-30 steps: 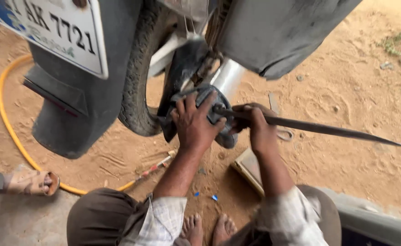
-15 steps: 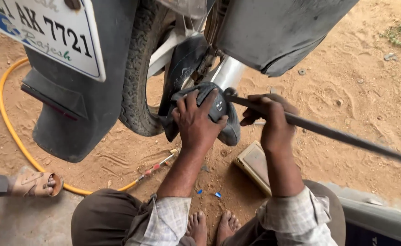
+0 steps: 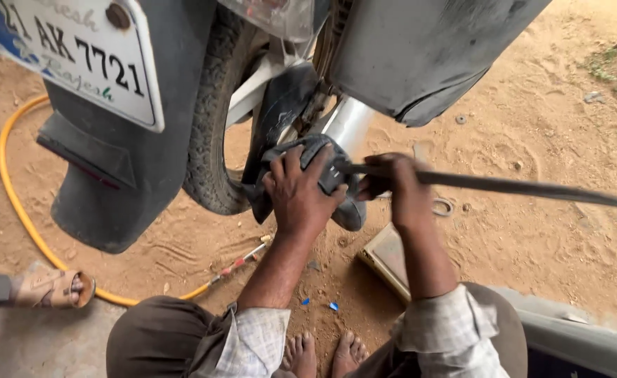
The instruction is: Repairing a motorcycle by applying adhesive and a patch to a tire tube followed by manual tool use on the rear assembly.
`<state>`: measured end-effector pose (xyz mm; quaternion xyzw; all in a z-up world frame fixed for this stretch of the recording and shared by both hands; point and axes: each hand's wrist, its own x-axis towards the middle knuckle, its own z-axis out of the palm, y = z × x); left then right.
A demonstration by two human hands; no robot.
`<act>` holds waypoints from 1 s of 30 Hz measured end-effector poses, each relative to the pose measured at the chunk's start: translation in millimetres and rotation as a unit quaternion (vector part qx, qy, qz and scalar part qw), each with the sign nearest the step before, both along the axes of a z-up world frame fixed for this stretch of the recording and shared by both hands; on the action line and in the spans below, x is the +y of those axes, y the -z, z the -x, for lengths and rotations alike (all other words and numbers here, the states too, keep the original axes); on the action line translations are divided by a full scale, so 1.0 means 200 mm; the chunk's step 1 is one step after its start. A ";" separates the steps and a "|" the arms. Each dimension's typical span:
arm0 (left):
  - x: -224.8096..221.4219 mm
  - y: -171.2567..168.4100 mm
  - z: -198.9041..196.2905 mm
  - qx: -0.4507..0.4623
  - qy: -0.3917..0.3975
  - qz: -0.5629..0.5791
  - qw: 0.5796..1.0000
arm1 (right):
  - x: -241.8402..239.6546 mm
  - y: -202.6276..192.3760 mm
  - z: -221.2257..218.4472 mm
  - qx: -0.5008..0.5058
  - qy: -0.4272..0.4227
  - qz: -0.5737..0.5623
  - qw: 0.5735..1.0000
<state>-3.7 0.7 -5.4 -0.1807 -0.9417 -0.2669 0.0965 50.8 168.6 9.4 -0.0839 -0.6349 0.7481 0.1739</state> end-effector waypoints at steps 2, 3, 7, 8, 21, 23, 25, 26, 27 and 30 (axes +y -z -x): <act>-0.01 -0.02 -0.01 -0.020 -0.004 0.000 1.000 | 0.02 -0.05 -0.04 0.004 0.009 -0.021 1.000; -0.01 -0.02 -0.01 -0.024 -0.006 -0.001 1.000 | 0.00 -0.05 -0.04 0.000 0.007 -0.022 1.000; -0.01 -0.01 -0.01 -0.020 -0.004 0.000 1.000 | -0.01 0.04 -0.01 0.032 0.042 -0.036 0.998; -0.01 -0.01 -0.01 -0.007 -0.007 0.002 1.000 | -0.01 0.10 0.02 -0.003 0.030 -0.032 0.999; -0.01 0.00 -0.01 -0.001 0.000 0.005 1.000 | -0.01 -0.06 -0.04 -0.035 0.000 -0.047 0.998; -0.01 -0.03 -0.01 -0.031 0.005 0.002 1.000 | -0.02 -0.08 -0.05 0.039 0.057 -0.074 0.995; -0.02 -0.02 -0.02 -0.032 0.001 -0.002 1.000 | 0.04 0.10 -0.01 0.038 0.047 -0.136 0.989; -0.02 -0.03 -0.02 -0.030 0.000 -0.006 1.000 | 0.09 0.18 0.02 0.039 0.039 -0.198 0.979; -0.01 -0.02 -0.01 -0.024 0.001 -0.006 1.000 | 0.09 0.13 0.01 0.045 0.040 -0.198 0.978; -0.01 0.01 -0.01 0.008 0.005 -0.002 1.000 | 0.07 0.02 -0.04 -0.019 -0.023 -0.037 0.999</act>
